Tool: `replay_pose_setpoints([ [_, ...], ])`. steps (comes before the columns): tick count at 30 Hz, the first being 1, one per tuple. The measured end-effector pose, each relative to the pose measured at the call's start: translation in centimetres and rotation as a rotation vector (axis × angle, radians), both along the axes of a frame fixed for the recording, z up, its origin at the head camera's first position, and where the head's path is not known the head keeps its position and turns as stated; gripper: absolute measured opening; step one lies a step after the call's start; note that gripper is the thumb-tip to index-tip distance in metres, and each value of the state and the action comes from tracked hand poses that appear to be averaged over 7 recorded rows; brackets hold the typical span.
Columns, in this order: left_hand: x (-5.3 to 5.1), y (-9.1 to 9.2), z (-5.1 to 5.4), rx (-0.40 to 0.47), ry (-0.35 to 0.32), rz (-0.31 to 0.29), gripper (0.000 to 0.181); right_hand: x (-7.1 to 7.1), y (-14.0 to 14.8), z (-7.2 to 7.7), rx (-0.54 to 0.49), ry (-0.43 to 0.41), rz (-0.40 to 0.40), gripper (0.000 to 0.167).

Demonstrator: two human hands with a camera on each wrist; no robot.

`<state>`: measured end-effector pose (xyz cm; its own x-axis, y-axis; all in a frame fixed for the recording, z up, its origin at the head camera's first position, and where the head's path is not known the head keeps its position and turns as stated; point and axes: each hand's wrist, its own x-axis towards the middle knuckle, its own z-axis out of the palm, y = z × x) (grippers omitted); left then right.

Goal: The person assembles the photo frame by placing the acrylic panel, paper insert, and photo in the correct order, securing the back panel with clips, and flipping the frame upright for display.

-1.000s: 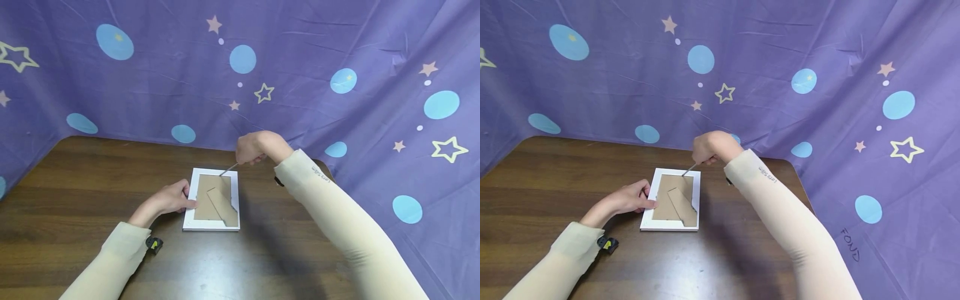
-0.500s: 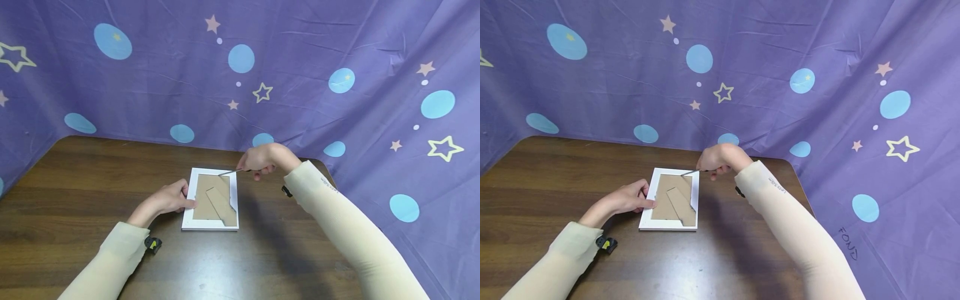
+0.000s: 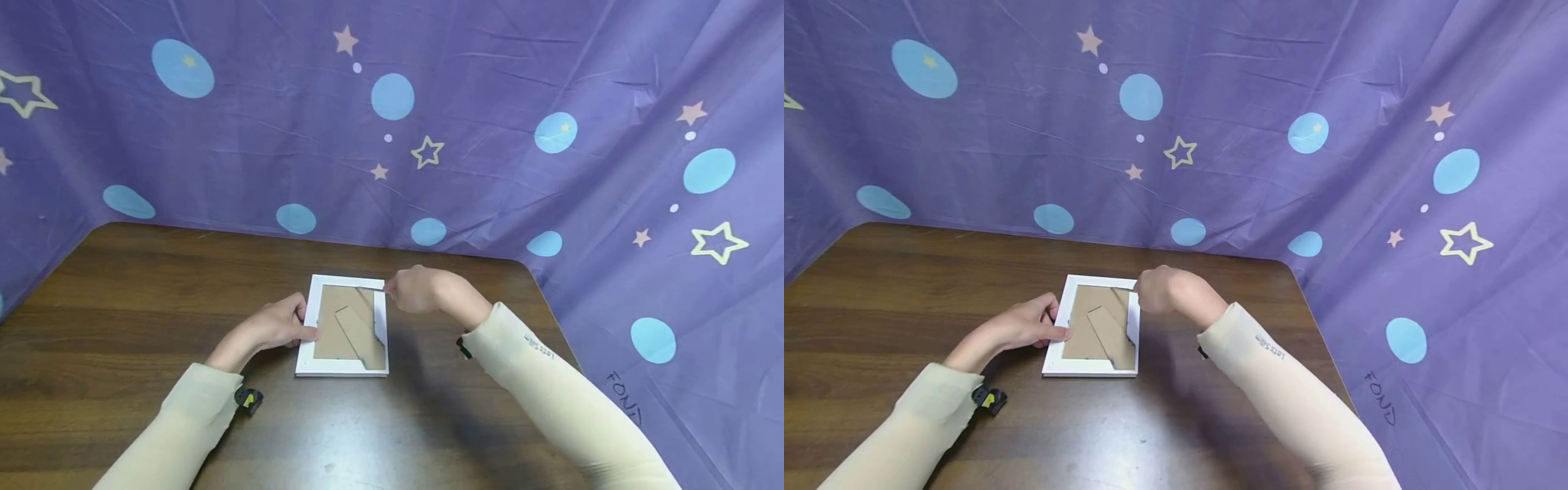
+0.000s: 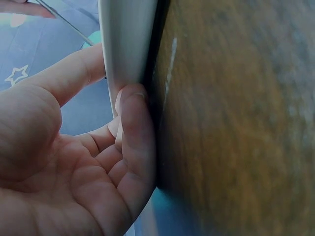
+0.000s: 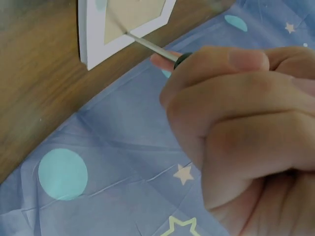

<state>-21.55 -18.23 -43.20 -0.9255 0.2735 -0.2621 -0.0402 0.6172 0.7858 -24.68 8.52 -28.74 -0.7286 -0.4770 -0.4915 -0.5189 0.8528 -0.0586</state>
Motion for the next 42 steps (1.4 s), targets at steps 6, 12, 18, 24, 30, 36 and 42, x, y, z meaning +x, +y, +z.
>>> replay_pose_setpoints([
  [6,0.0,0.1,-0.2,-0.003,-0.001,0.005,0.043,1.5,0.0,-1.5,0.005,0.088,0.031,0.03],
  [12,0.0,0.0,-0.1,-0.003,-0.002,0.007,0.043,2.9,-0.4,-2.4,0.02,0.146,-0.02,0.042],
  [18,0.0,-0.1,-0.1,-0.009,0.003,0.008,0.043,3.7,-0.8,-3.1,0.01,0.186,-0.043,0.044],
  [24,0.0,-0.1,-0.1,-0.021,0.002,0.005,0.044,4.8,-0.9,-4.0,-0.018,0.214,-0.1,0.047],
  [30,-0.1,-0.1,-0.1,-0.013,-0.004,0.008,0.044,5.8,-0.9,-4.8,-0.068,0.269,-0.121,0.035],
  [36,0.0,0.0,0.0,-0.019,-0.011,0.008,0.044,6.6,-1.2,-5.5,-0.06,0.278,-0.169,0.046],
  [42,-0.1,0.0,0.1,-0.029,-0.014,0.006,0.044,7.5,-1.4,-6.5,-0.049,0.293,-0.225,0.055],
])
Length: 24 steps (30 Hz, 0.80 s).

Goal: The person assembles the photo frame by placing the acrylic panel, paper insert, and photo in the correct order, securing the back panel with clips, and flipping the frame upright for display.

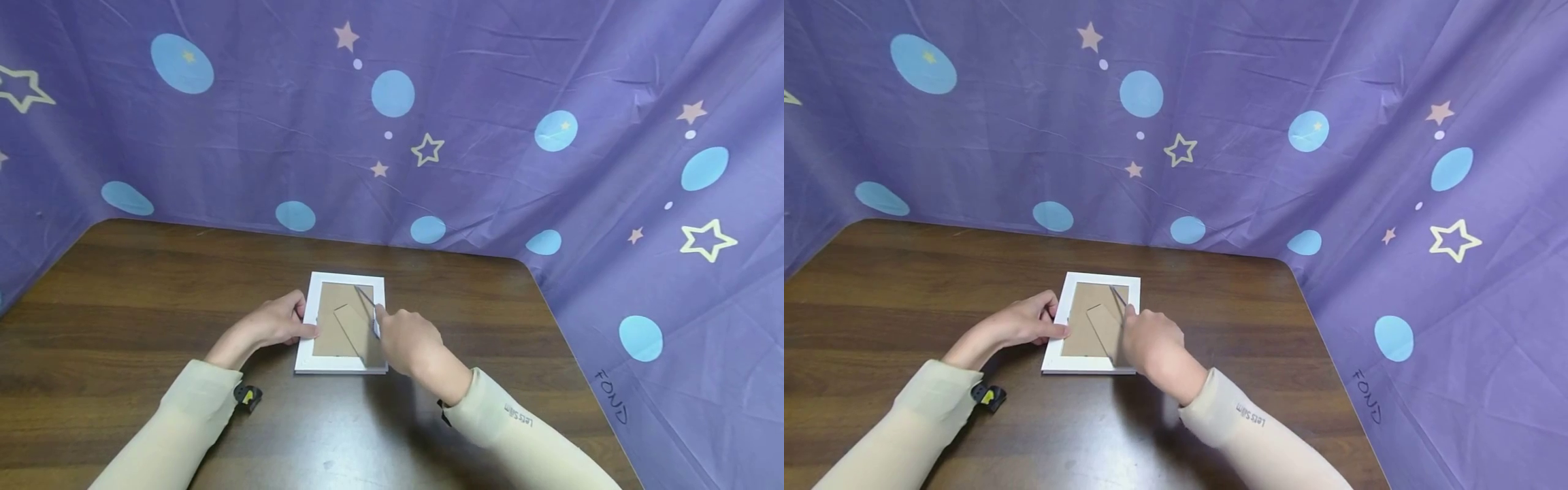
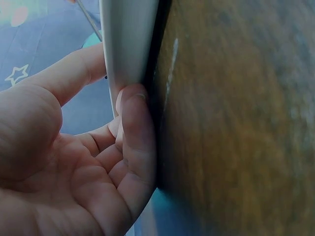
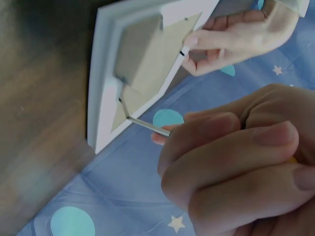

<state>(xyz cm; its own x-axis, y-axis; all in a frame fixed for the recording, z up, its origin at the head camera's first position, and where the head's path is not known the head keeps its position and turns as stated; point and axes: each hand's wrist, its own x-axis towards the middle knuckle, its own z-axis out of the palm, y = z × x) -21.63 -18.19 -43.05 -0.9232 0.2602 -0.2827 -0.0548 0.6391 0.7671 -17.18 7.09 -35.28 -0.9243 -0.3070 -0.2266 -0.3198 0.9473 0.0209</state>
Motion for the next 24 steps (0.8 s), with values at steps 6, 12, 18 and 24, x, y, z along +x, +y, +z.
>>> replay_pose_setpoints([
  [6,-0.1,0.2,-0.1,0.0,-0.001,-0.001,0.044,0.8,0.1,-1.1,-0.026,0.032,-0.019,0.059],
  [12,-0.1,0.2,-0.2,0.004,0.0,-0.003,0.044,1.4,0.2,-2.4,-0.045,0.085,0.003,0.058],
  [18,-0.2,0.1,-0.2,0.003,0.009,-0.005,0.044,1.7,-0.1,-3.6,-0.044,0.077,-0.012,0.064],
  [24,-0.2,0.0,-0.3,0.002,0.004,-0.006,0.045,2.1,-0.5,-4.4,-0.012,0.129,-0.001,0.063],
])
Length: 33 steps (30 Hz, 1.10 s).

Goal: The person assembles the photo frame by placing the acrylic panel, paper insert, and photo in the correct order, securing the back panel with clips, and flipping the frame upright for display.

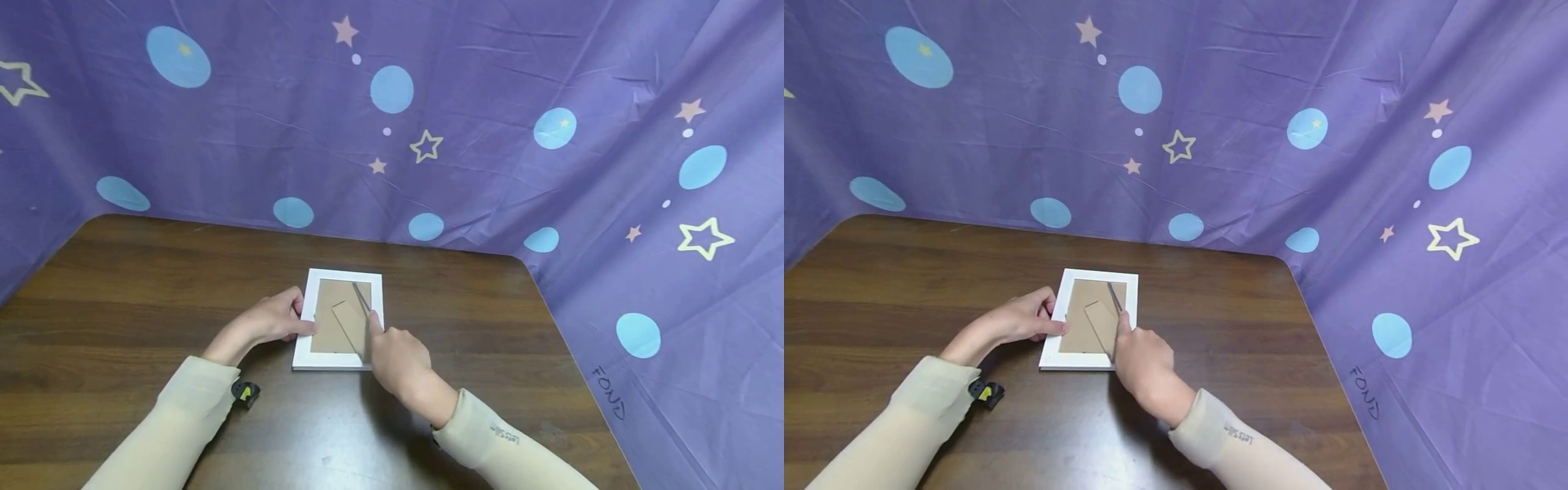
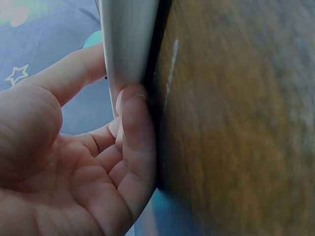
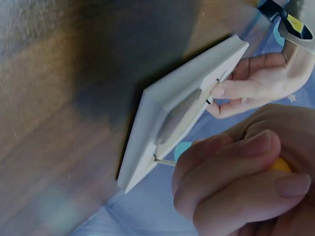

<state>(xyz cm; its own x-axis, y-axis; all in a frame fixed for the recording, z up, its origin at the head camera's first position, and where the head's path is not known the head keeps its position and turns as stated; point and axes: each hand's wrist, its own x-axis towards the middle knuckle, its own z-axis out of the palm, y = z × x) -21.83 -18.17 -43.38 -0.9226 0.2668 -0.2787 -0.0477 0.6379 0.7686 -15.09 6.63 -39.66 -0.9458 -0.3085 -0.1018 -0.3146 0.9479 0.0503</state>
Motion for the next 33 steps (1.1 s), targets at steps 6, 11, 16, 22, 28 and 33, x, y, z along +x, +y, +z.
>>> replay_pose_setpoints([
  [6,0.0,-0.2,0.0,-0.011,-0.01,0.002,0.044,0.3,-0.2,-0.9,0.032,0.074,0.048,0.06],
  [11,0.0,-0.3,0.1,-0.002,-0.017,0.001,0.044,0.4,-0.2,-1.3,0.03,0.095,0.047,0.061],
  [16,0.1,-0.3,0.3,0.0,-0.021,-0.003,0.044,0.7,-0.5,-1.9,0.037,0.138,0.057,0.059],
  [22,0.0,-0.2,0.3,-0.007,-0.022,-0.005,0.044,0.8,-0.4,-2.4,0.034,0.149,0.05,0.058],
  [28,-0.1,-0.1,0.1,-0.018,-0.024,-0.004,0.044,0.7,-0.1,-2.1,0.017,0.11,0.045,0.062],
  [33,-0.2,0.0,0.0,-0.024,-0.022,-0.005,0.044,0.7,0.1,-2.0,0.024,0.116,0.06,0.061],
])
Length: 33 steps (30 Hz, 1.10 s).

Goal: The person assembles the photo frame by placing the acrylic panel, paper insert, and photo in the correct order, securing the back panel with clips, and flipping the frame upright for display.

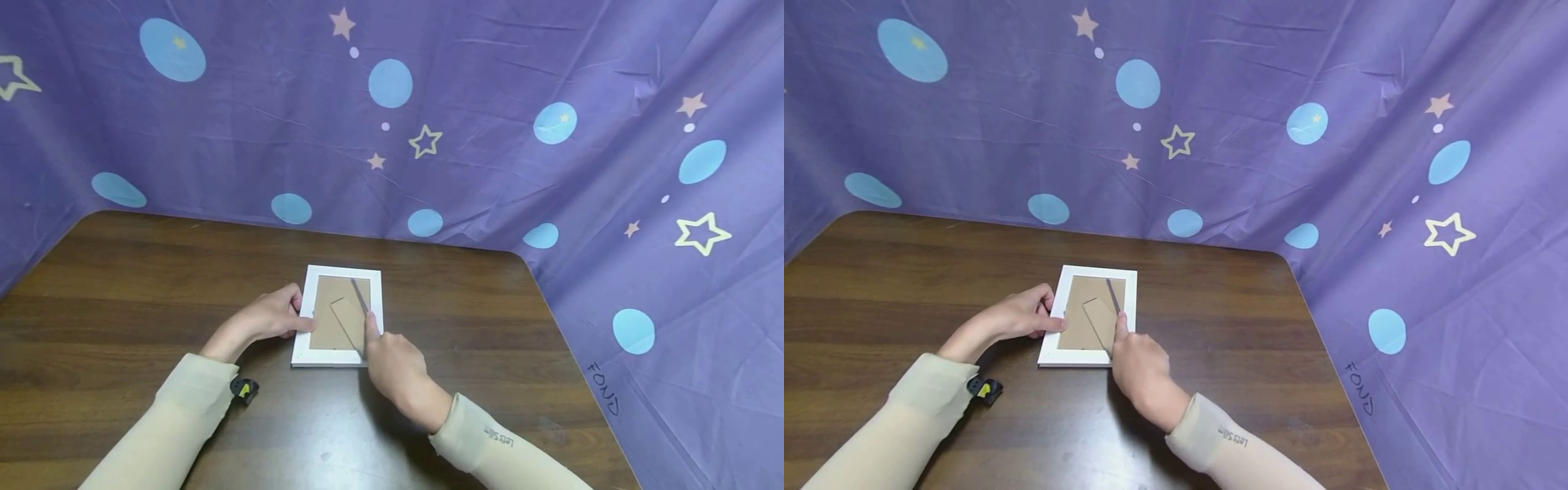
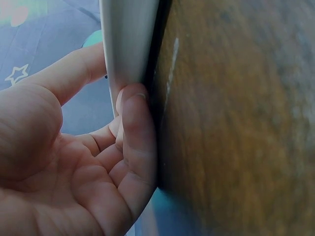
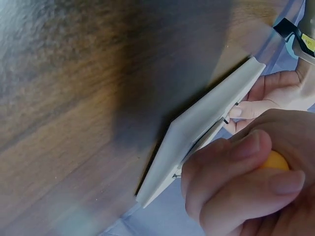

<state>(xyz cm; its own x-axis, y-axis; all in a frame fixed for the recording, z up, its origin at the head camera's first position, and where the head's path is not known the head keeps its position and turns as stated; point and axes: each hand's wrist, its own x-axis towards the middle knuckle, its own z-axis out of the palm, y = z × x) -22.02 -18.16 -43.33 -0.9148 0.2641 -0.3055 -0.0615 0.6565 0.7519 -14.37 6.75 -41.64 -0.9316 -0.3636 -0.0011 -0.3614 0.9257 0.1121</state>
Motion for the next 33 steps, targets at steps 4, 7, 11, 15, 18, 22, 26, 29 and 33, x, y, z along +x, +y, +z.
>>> replay_pose_setpoints([
  [4,0.1,-0.1,0.2,0.001,0.003,-0.006,0.045,0.1,0.1,0.1,-0.001,-0.001,0.001,0.062],
  [7,0.2,-0.1,0.2,0.003,0.005,-0.007,0.045,0.1,0.2,0.1,0.003,0.0,0.003,0.063],
  [11,0.2,-0.1,0.3,0.002,0.003,-0.006,0.045,0.1,0.4,0.2,0.002,-0.004,0.007,0.063],
  [15,0.1,0.0,0.3,0.002,0.006,-0.009,0.045,0.1,0.5,0.3,-0.009,-0.02,0.0,0.063],
  [18,0.2,0.0,0.3,0.008,0.004,-0.009,0.045,0.2,0.6,0.2,-0.005,-0.013,0.007,0.063],
  [22,0.1,-0.1,0.3,0.009,-0.004,-0.001,0.044,0.0,0.7,0.3,-0.012,-0.003,0.037,0.062],
  [26,0.1,-0.1,0.3,0.008,-0.008,0.002,0.045,-1.0,1.7,1.4,-0.084,-0.098,0.051,0.059],
  [29,0.1,0.0,0.4,0.017,-0.009,-0.006,0.045,-2.2,3.2,2.9,-0.172,-0.19,0.054,0.052],
  [33,0.1,0.0,0.4,0.023,-0.014,0.0,0.045,-3.7,5.2,5.1,-0.249,-0.234,0.057,0.047],
])
